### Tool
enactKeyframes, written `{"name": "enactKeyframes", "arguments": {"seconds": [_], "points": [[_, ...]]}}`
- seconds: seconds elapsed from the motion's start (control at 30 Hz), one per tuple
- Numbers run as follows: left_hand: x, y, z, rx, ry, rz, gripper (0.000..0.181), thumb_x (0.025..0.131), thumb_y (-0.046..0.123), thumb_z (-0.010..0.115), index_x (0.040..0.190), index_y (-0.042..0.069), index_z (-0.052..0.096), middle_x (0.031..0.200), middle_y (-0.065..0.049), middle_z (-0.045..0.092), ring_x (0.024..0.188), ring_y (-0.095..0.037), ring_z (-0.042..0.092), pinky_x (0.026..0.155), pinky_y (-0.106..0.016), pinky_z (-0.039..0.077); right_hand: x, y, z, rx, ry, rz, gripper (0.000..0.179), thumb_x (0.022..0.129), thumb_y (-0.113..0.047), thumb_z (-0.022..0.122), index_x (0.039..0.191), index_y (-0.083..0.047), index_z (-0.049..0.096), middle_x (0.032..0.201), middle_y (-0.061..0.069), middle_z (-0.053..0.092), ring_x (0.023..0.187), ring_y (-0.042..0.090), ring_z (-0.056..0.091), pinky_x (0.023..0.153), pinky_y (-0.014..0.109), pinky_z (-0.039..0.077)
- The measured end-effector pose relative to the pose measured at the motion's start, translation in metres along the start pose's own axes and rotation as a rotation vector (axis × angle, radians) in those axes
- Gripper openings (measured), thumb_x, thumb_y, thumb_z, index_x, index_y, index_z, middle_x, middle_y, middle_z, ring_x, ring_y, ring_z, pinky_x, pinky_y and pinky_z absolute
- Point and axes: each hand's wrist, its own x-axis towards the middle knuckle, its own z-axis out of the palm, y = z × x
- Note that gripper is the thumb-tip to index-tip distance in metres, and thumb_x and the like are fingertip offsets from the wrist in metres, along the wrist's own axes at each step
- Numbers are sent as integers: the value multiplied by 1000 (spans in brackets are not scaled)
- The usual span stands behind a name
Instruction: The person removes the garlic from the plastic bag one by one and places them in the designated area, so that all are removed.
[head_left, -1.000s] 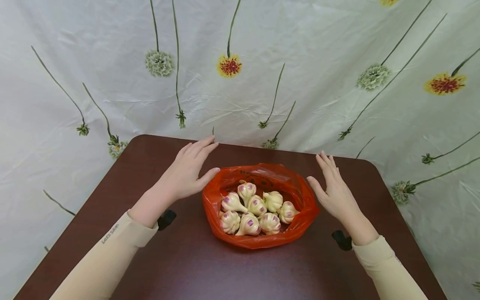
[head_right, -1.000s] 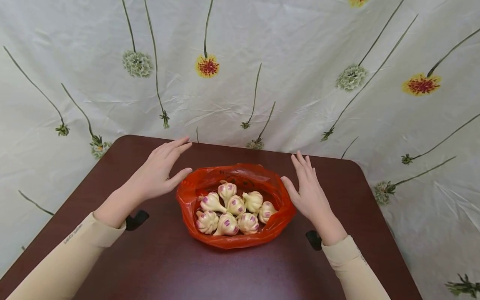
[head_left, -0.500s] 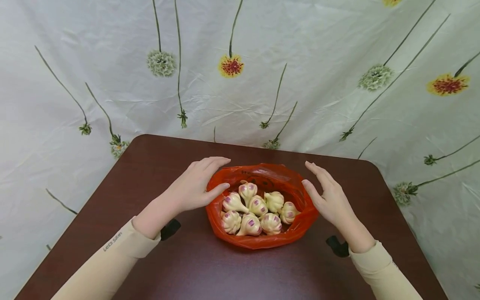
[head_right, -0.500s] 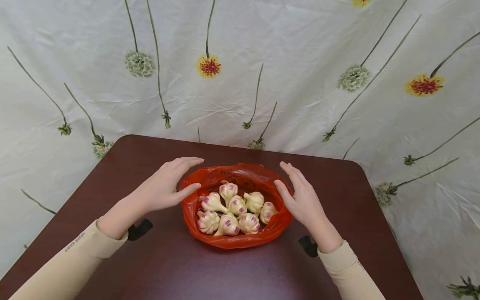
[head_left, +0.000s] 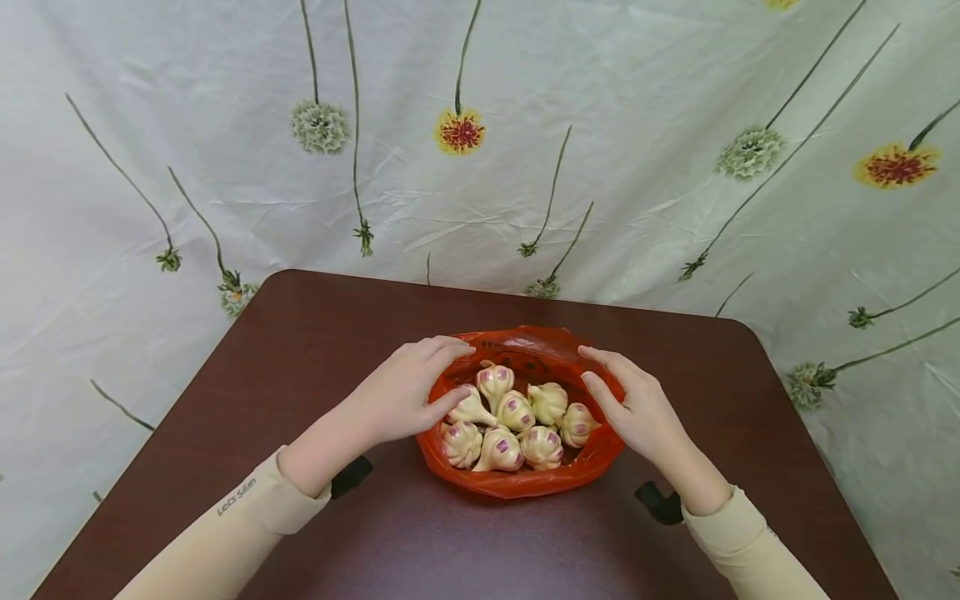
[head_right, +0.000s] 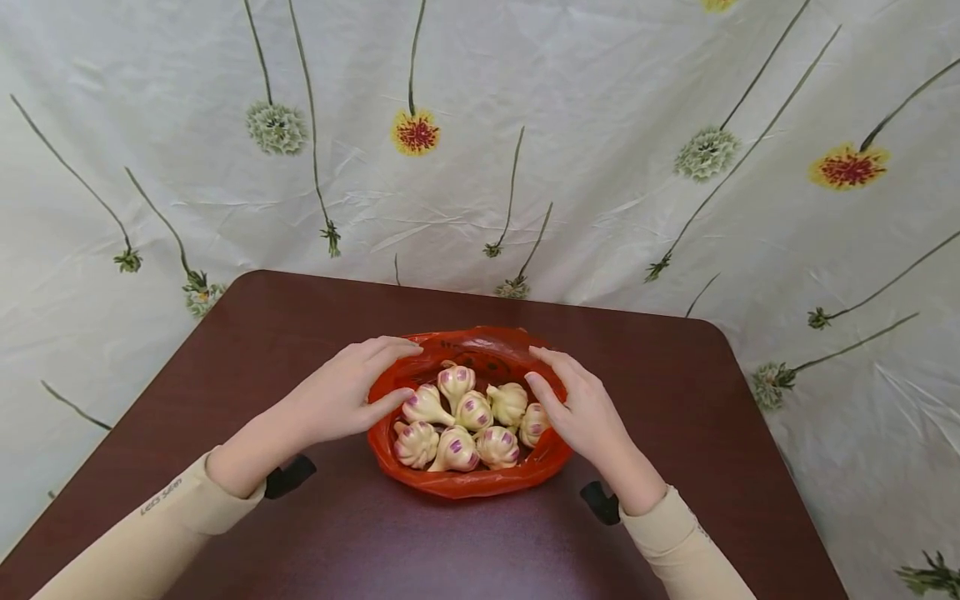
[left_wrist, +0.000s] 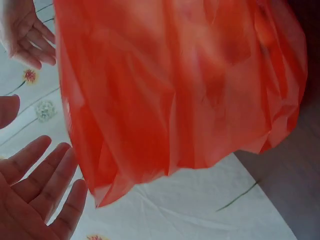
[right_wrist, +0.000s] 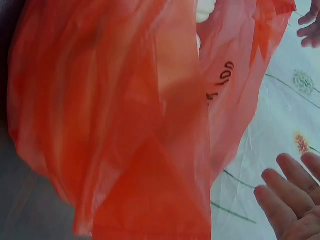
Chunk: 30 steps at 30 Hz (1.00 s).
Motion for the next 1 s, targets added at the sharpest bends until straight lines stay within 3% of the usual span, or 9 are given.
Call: {"name": "enactKeyframes", "arguments": {"seconds": [0.13, 0.33, 0.63, 0.73, 0.87, 1.0], "points": [[-3, 3, 10, 78, 17, 34, 41, 89, 27, 71, 122, 5, 62, 119, -10, 64, 109, -27, 61, 89, -45, 51, -1, -3, 7, 28, -27, -15, 38, 100, -25, 59, 135, -11, 59, 135, 9, 62, 127, 31, 57, 104, 54, 45], [-6, 6, 25, 118, 5, 57, 37, 87, 27, 72, 118, 7, 62, 112, -7, 64, 105, -24, 60, 90, -42, 50, -1, -6, 18, 50, -34, -50, 34, 98, -22, 62, 130, -12, 64, 129, 6, 66, 122, 27, 61, 102, 51, 48], [-9, 10, 40, 194, -8, 37, 41, 85, 32, 75, 113, 5, 61, 108, -8, 62, 99, -26, 59, 86, -41, 50, -2, -5, 32, 25, -85, -63, 44, 89, -21, 74, 130, -11, 62, 128, 6, 65, 117, 26, 63, 94, 46, 53], [-10, 10, 42, 200, -6, 25, 45, 82, 34, 78, 111, 4, 59, 107, -8, 61, 97, -26, 59, 84, -41, 50, -4, -3, 36, -13, -108, -61, 48, 85, -21, 78, 130, -9, 62, 126, 7, 66, 111, 26, 65, 91, 45, 55], [-12, 8, 42, 202, -47, -1, 58, 77, 42, 82, 113, 3, 58, 110, -10, 60, 100, -28, 58, 88, -42, 49, -6, -1, 40, -72, -153, -48, 54, 81, -20, 82, 129, -9, 61, 126, 7, 64, 84, 22, 66, 74, 36, 58], [-14, 6, 41, 186, -113, -39, 74, 71, 52, 84, 117, 2, 56, 119, -13, 58, 110, -31, 56, 97, -46, 47, -8, 2, 42, -135, -187, -23, 63, 76, -22, 85, 132, -9, 59, 129, 8, 61, 89, 24, 66, 79, 38, 58]]}}
